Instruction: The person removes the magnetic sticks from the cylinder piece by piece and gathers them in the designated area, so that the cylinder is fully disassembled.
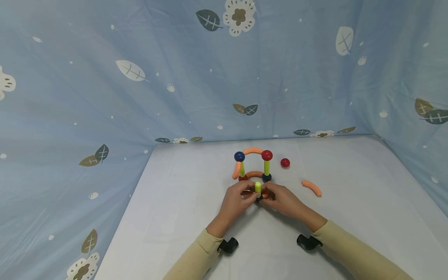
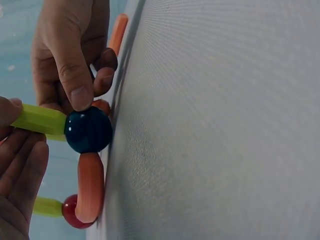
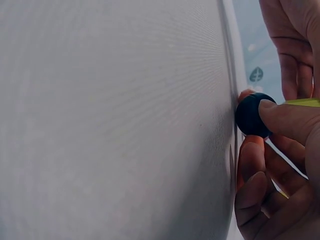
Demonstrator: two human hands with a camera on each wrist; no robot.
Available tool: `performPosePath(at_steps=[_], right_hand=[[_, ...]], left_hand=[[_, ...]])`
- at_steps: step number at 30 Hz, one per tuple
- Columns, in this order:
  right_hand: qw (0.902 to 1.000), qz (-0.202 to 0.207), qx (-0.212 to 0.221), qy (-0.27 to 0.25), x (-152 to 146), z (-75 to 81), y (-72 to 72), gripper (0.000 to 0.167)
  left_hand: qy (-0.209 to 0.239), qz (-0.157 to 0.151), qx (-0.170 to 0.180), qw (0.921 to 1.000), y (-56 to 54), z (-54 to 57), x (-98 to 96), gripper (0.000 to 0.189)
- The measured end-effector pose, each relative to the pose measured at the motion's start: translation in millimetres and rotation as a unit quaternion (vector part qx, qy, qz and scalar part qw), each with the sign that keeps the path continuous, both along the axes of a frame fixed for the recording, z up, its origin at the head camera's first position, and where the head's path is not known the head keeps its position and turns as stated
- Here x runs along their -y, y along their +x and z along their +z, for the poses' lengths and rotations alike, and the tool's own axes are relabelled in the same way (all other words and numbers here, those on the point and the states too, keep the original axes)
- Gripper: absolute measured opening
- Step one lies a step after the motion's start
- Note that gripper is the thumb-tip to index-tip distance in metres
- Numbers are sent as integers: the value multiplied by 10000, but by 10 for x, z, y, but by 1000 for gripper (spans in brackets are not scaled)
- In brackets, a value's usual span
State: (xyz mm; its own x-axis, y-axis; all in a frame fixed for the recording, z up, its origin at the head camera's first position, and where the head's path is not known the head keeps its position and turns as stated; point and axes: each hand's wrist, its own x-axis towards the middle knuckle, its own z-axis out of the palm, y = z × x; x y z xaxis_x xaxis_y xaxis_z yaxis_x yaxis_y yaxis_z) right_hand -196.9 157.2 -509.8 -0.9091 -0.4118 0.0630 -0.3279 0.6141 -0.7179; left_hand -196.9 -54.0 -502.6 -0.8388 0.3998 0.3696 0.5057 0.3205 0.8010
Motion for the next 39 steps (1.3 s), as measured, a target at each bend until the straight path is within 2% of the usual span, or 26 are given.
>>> performPosePath(at_steps=[11, 24, 32, 39], right_hand=[[10000, 7, 55, -20, 0, 3, -5, 23], [9999, 112, -16, -54, -16, -4, -17, 24], [9999, 137, -71, -54, -23, -12, -20, 23], [9999, 132, -41, -58, -22, -13, -22, 24]], left_hand=[[-283, 44, -228, 9993, 27, 10, -5, 22], [-574, 155, -678, 9959, 36, 18, -12, 20], [-713, 118, -1132, 9909, 41, 5, -14, 21], [-724, 122, -1207, 9900, 42, 3, -12, 18]])
